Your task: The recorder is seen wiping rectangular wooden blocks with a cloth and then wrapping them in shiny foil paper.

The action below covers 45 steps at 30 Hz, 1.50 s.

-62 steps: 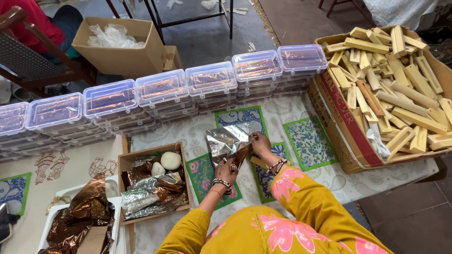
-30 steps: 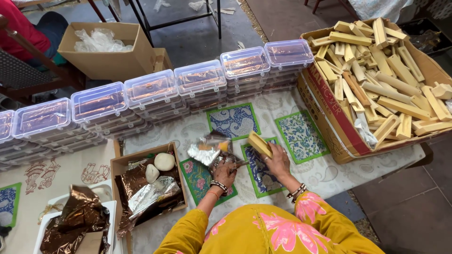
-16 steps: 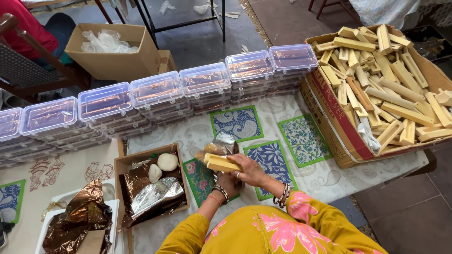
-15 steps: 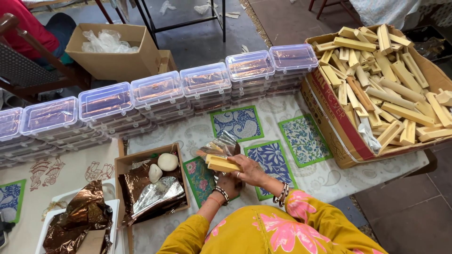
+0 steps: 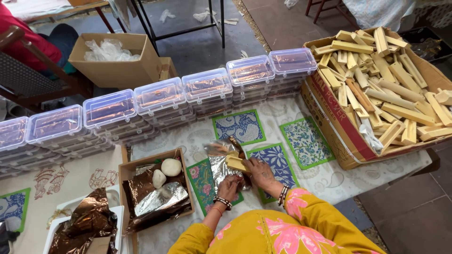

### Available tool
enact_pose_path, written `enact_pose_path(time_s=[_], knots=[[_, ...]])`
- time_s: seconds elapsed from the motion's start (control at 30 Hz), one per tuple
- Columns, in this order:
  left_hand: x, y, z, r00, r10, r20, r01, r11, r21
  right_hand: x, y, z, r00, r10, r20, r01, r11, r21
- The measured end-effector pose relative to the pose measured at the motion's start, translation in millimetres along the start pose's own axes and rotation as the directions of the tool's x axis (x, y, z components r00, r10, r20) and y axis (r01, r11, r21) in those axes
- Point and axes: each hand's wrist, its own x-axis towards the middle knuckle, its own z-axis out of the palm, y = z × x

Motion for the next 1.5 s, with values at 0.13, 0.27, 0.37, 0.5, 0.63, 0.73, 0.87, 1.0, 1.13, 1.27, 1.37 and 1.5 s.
enact_pose_path(time_s=[0.13, 0.27, 0.37, 0.5, 0.63, 0.73, 0.87, 1.0, 1.13, 1.27, 1.37, 1.5], knots=[[8, 9, 6, 0.84, -0.523, -0.143, 0.532, 0.741, 0.41, 7, -1, -7, 0.997, 0.051, 0.049, -0.056, 0.995, 0.089], [14, 24, -3, 0.946, -0.31, -0.097, 0.238, 0.863, -0.445, 10, -2, -3, 0.989, 0.118, 0.092, -0.133, 0.975, 0.179], [18, 6, -1, 0.954, -0.286, -0.084, 0.241, 0.905, -0.352, 4, 0, 19, 0.989, 0.117, 0.088, -0.124, 0.989, 0.079], [24, -5, 2, 0.973, -0.224, -0.056, 0.182, 0.893, -0.412, -1, 20, 51, 0.998, 0.061, 0.014, -0.06, 0.994, -0.087], [30, -6, 3, 0.958, -0.278, -0.068, 0.252, 0.932, -0.262, -5, 8, 23, 0.998, 0.06, 0.012, -0.059, 0.995, -0.076], [36, -23, 13, 0.981, -0.157, -0.112, 0.11, 0.932, -0.345, -7, 0, 2, 0.998, 0.049, 0.043, -0.047, 0.998, -0.031], [36, -7, 13, 0.955, -0.28, -0.098, 0.194, 0.838, -0.509, -5, 4, -1, 0.992, 0.078, 0.102, -0.08, 0.997, 0.01], [30, 5, 12, 0.921, -0.386, -0.06, 0.271, 0.741, -0.614, -4, 12, -1, 0.987, 0.114, 0.112, -0.125, 0.987, 0.098], [36, -26, 20, 0.953, -0.302, -0.021, 0.22, 0.739, -0.637, 2, 13, -11, 0.997, 0.076, 0.034, -0.081, 0.982, 0.173], [38, 0, 14, 0.976, -0.195, -0.097, 0.129, 0.878, -0.461, 10, -4, -26, 0.996, 0.07, 0.063, -0.082, 0.972, 0.222], [43, 2, 11, 0.924, -0.361, -0.125, 0.299, 0.887, -0.351, 11, -13, -33, 0.998, 0.036, 0.061, -0.05, 0.968, 0.245], [43, -14, 15, 0.867, -0.475, -0.152, 0.431, 0.867, -0.248, 12, -13, -37, 0.997, 0.003, 0.076, -0.023, 0.963, 0.268]])
